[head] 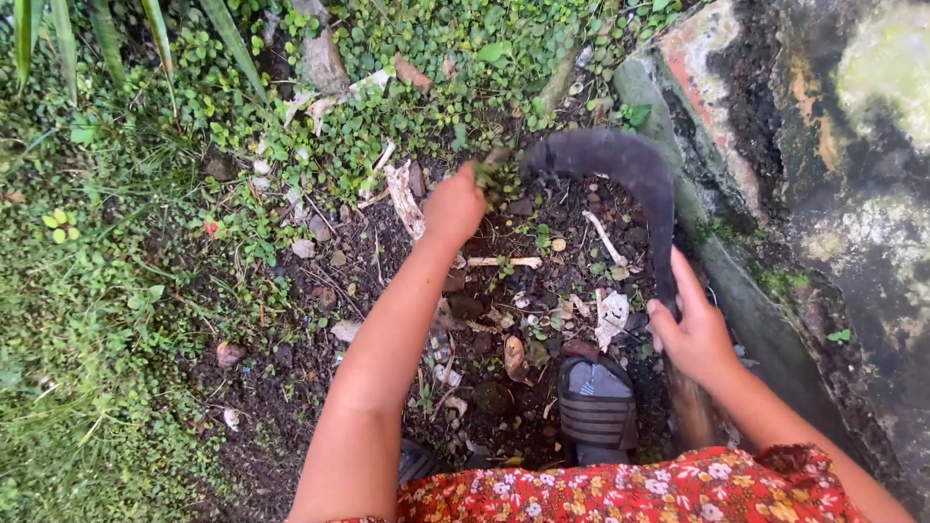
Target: Cutting grass and weeds using a sickle and pulling them by hand in a garden area.
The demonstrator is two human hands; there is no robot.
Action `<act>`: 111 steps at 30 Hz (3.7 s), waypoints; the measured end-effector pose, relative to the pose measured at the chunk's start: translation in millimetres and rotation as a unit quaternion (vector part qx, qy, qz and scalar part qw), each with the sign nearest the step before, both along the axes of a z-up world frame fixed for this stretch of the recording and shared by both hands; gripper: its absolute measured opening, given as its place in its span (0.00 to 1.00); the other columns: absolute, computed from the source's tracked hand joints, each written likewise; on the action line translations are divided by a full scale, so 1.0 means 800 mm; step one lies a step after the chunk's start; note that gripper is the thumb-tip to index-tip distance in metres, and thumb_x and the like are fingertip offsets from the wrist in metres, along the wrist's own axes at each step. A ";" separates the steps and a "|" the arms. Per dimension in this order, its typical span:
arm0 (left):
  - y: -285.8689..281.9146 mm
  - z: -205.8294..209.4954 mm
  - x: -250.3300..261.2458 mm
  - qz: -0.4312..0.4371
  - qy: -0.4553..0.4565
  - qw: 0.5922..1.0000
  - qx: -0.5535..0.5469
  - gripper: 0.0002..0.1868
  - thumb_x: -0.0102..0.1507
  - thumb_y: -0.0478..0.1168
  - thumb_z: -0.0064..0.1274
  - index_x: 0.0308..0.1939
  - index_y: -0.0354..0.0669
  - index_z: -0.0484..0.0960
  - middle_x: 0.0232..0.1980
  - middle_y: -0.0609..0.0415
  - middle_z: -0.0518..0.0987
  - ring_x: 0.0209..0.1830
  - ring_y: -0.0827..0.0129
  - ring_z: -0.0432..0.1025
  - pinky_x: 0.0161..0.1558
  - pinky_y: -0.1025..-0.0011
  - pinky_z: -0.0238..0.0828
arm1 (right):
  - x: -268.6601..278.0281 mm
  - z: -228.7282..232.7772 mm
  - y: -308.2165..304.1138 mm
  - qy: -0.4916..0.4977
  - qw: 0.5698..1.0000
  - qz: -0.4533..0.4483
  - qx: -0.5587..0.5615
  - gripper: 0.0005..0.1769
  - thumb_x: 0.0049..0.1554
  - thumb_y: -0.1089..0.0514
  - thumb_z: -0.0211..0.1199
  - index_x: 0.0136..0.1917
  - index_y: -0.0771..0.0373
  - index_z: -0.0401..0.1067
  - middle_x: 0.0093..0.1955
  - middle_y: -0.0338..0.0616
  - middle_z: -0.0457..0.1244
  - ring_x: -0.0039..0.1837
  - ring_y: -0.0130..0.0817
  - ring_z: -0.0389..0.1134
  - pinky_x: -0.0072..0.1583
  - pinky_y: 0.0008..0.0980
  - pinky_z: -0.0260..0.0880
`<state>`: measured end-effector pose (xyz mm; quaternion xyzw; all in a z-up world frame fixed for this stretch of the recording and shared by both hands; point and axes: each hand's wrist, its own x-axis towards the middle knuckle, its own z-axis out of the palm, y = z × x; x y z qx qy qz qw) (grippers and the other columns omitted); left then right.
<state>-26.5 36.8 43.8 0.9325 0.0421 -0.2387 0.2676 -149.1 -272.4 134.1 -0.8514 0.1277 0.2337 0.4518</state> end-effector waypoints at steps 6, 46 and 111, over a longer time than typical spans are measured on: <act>0.007 0.011 0.005 0.202 -0.066 0.975 -0.062 0.16 0.70 0.35 0.40 0.57 0.29 0.75 0.33 0.45 0.81 0.36 0.56 0.80 0.46 0.55 0.79 | 0.061 0.008 0.024 -0.047 0.998 0.031 -0.017 0.45 0.59 0.67 0.54 0.86 0.54 0.44 0.26 0.56 0.66 0.29 0.49 0.70 0.39 0.45 0.70; -0.017 0.055 0.050 0.117 0.009 0.992 -0.045 0.23 0.70 0.35 0.39 0.69 0.31 0.69 0.52 0.34 0.81 0.51 0.47 0.80 0.47 0.47 0.81 | 0.073 -0.037 0.034 -0.034 0.999 0.043 0.006 0.44 0.61 0.64 0.53 0.85 0.55 0.41 0.26 0.54 0.66 0.30 0.48 0.71 0.39 0.44 0.71; 0.047 0.046 -0.105 0.085 0.082 0.992 -0.054 0.23 0.69 0.45 0.38 0.43 0.25 0.81 0.35 0.31 0.80 0.39 0.44 0.79 0.41 0.54 0.77 | -0.107 -0.049 -0.049 0.090 0.996 0.015 0.022 0.44 0.57 0.66 0.53 0.84 0.49 0.47 0.21 0.59 0.65 0.25 0.53 0.69 0.35 0.45 0.70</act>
